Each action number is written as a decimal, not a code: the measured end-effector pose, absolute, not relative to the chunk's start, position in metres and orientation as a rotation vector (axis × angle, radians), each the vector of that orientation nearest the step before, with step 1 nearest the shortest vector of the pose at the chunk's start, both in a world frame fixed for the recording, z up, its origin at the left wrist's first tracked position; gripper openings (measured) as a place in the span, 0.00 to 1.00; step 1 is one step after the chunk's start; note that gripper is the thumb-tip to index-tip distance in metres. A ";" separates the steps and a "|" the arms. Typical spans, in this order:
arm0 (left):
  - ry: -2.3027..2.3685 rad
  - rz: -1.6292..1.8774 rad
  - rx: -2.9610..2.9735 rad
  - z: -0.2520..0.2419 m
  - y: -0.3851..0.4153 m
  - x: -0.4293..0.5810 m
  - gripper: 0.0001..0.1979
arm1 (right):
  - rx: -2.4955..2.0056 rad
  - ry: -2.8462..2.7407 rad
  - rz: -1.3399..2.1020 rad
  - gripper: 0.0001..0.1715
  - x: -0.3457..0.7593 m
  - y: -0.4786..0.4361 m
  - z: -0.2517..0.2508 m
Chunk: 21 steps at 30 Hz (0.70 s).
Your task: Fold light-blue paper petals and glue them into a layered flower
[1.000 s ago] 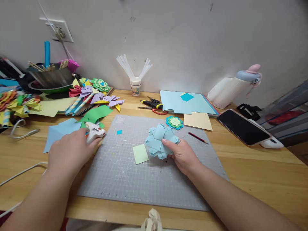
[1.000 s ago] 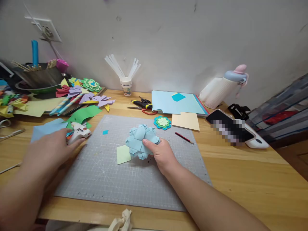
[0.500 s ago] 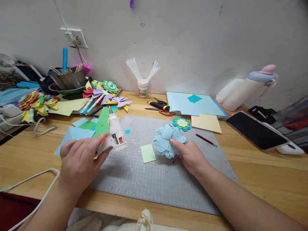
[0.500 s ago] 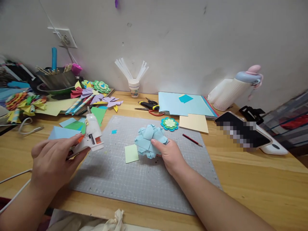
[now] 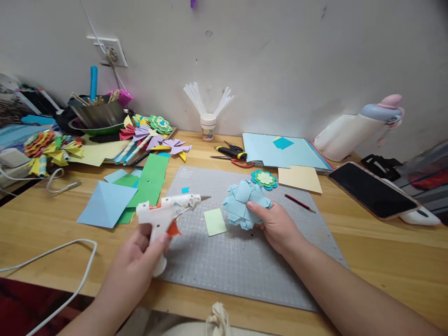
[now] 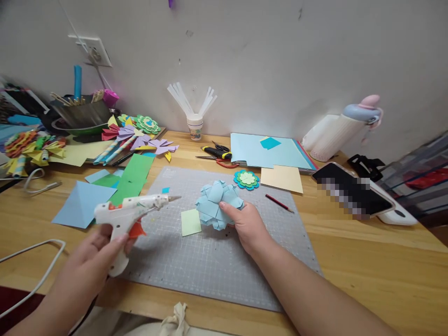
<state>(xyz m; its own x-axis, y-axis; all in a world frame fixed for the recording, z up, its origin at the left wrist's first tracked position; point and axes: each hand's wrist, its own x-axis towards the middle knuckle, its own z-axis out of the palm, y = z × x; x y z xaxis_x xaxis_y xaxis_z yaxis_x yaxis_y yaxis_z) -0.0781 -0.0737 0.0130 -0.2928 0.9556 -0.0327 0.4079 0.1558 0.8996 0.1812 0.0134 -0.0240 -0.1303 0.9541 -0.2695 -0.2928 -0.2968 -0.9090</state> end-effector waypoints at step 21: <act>1.820 0.679 1.653 -0.012 -0.074 -0.064 0.20 | -1.112 -0.847 1.616 0.18 0.180 0.016 -0.023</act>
<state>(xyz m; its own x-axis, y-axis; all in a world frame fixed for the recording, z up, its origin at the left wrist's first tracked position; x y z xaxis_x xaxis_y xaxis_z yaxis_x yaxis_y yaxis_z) -0.0636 -0.0736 -0.0116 -0.0616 0.9948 -0.0815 0.6982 0.1014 0.7087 0.1804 0.0157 -0.0228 -0.1202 0.9553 -0.2702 -0.3212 -0.2950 -0.8999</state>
